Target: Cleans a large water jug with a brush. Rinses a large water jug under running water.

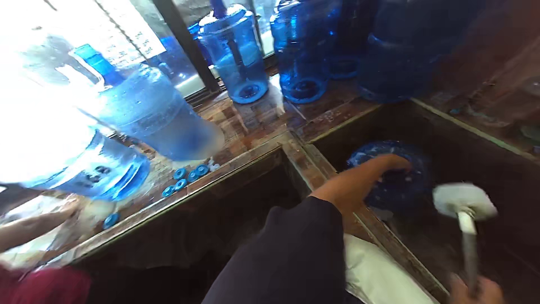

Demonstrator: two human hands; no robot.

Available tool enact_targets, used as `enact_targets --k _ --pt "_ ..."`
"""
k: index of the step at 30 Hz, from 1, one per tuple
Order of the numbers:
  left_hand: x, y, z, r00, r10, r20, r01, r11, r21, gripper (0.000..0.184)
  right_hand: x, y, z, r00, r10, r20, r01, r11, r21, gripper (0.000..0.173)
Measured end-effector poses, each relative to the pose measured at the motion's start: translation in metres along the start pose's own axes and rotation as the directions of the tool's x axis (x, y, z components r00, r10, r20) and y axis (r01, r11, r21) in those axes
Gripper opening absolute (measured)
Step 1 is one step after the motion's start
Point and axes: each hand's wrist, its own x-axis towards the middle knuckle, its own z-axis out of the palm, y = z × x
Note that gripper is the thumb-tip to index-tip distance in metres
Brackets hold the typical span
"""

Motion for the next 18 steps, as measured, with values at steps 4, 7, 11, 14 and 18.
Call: enact_targets --k 4,7,11,14,18 --pt "0.035 -0.008 -0.008 0.960 0.019 -0.279 -0.036 0.998 -0.056 0.057 -0.003 -0.020 0.063 0.955 -0.063 -0.289 0.124 0.973 0.197 0.040" --pt "0.066 0.002 -0.012 0.937 0.043 -0.347 -0.023 0.998 0.062 0.060 -0.033 -0.055 0.068 0.946 0.055 -0.319 0.009 0.980 0.197 0.038" --pt "0.106 0.020 0.003 0.933 0.121 -0.338 -0.066 0.983 0.170 0.075 -0.069 -0.075 0.057 0.948 0.203 -0.246 -0.159 0.969 0.189 0.032" --pt "0.121 0.030 0.023 0.941 0.193 -0.278 -0.129 0.964 0.231 0.083 -0.089 -0.091 0.046 0.897 0.434 -0.083 -0.413 0.889 0.197 0.036" --pt "0.123 0.037 0.044 0.941 0.263 -0.214 -0.198 0.938 0.284 0.082 -0.111 -0.107 0.051 0.758 0.651 -0.049 -0.629 0.748 0.210 0.035"
